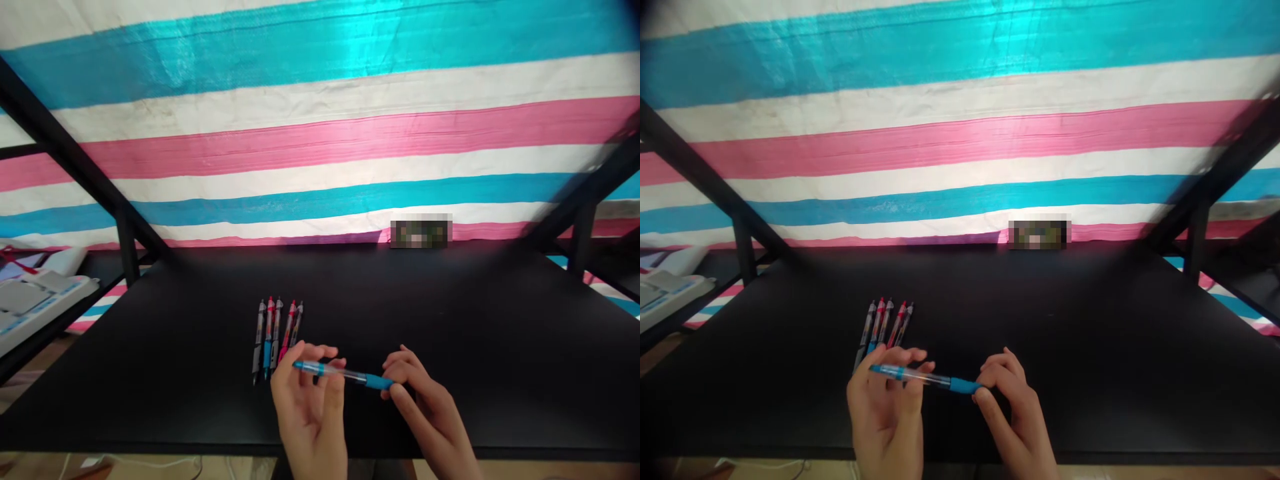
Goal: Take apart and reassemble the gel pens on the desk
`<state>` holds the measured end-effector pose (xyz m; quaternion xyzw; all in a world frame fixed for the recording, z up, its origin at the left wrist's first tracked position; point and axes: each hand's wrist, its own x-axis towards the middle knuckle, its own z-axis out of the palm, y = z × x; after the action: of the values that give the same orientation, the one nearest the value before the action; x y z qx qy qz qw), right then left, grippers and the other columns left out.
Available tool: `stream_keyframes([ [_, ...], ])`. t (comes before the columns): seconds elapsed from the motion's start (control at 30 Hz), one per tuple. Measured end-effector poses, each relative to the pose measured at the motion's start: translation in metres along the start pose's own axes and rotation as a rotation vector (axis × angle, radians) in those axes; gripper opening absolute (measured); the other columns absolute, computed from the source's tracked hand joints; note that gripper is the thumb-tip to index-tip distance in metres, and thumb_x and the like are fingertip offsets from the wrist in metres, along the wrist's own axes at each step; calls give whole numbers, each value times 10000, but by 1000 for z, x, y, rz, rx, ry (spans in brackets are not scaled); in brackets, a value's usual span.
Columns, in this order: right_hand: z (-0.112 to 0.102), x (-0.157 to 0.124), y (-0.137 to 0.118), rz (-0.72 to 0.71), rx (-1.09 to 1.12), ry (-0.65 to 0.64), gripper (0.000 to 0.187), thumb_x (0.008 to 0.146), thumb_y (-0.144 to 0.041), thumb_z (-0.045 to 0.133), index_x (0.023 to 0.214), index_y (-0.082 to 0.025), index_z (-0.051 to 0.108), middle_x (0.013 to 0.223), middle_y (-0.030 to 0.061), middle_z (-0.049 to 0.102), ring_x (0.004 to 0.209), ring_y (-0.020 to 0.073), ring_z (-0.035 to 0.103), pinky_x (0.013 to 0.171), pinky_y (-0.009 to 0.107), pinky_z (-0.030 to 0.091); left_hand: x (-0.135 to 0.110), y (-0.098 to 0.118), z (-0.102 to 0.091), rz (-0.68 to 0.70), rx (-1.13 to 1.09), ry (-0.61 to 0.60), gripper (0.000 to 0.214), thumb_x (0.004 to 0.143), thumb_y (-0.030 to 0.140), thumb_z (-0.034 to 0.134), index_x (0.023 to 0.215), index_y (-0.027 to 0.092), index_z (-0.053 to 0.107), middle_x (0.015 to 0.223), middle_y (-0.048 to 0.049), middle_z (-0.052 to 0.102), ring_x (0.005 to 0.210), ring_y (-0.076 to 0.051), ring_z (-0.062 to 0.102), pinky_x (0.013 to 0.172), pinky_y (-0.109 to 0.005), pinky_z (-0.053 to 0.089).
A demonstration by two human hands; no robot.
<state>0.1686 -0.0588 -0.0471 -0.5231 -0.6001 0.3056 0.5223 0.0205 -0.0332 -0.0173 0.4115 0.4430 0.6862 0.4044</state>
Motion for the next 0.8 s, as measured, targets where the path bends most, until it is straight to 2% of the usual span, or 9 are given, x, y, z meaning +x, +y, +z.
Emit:
stream_keyframes([
  [0.1, -1, -1, 3, -1, -11, -2, 219, 1037, -343, 603, 837, -263, 641, 850, 8, 662, 978, 255, 637, 1202, 447, 270, 7, 6, 6, 11, -23, -71, 430, 1010, 318, 691, 1399, 375, 515, 971, 16, 707, 817, -178, 735, 811, -356, 663],
  [0.2, -2, -2, 5, -2, -12, -30, 213, 1043, -345, 591, 857, -267, 658, 858, 19, 682, 1024, 269, 644, 1191, 445, 317, 25, 13, 1, 37, -61, -104, 468, 964, 272, 758, 1353, 362, 514, 943, 33, 745, 770, -160, 748, 746, -311, 667],
  [0.37, 0, -5, 9, 73, 39, 76, 296, 1062, -395, 550, 814, -252, 629, 852, 32, 638, 1035, 265, 637, 1215, 444, 356, 79, 34, -9, 72, -114, -240, 340, 879, 215, 824, 1125, 254, 593, 896, 17, 791, 696, -161, 771, 704, -307, 677],
  [0.5, -8, 2, 10, 50, 11, -17, 320, 1074, -400, 533, 816, -243, 639, 845, 22, 664, 957, 236, 679, 1195, 417, 395, 130, 56, -6, 69, -92, -328, 367, 806, 173, 840, 1075, 214, 595, 835, 14, 785, 647, -156, 763, 638, -278, 663],
  [0.57, -16, 17, 3, 73, -9, -113, 353, 1080, -428, 513, 817, -237, 652, 824, 21, 683, 849, 215, 687, 1015, 354, 526, 152, 62, -5, 25, -46, -432, 401, 793, 196, 849, 1101, 211, 593, 832, 18, 775, 644, -149, 756, 627, -267, 653],
  [0.6, -21, 27, -2, 101, -29, -144, 360, 1077, -439, 515, 816, -235, 655, 812, 22, 686, 801, 209, 678, 853, 315, 565, 161, 63, -4, -5, -20, -484, 413, 790, 216, 856, 1109, 213, 593, 836, 20, 771, 640, -146, 752, 623, -265, 650],
  [0.63, -25, 39, -7, 98, -43, -183, 356, 1067, -441, 533, 807, -231, 657, 810, 24, 693, 779, 207, 677, 760, 297, 564, 169, 62, -4, -37, 9, -537, 428, 785, 235, 867, 1114, 214, 594, 843, 19, 769, 641, -148, 752, 621, -269, 648],
  [0.7, -29, 68, -16, 15, -112, -132, 330, 1053, -421, 555, 801, -230, 652, 804, 16, 686, 769, 200, 666, 730, 296, 542, 181, 54, -6, -99, 60, -610, 471, 756, 269, 902, 1107, 215, 592, 831, 20, 761, 654, -166, 761, 610, -277, 640],
  [0.8, -23, 109, -16, -140, -244, -136, 290, 1038, -350, 565, 779, -238, 630, 773, 0, 665, 748, 191, 646, 718, 310, 515, 189, 36, -10, -175, 113, -655, 490, 715, 317, 936, 1044, 201, 591, 811, 15, 748, 672, -186, 774, 617, -284, 628],
])
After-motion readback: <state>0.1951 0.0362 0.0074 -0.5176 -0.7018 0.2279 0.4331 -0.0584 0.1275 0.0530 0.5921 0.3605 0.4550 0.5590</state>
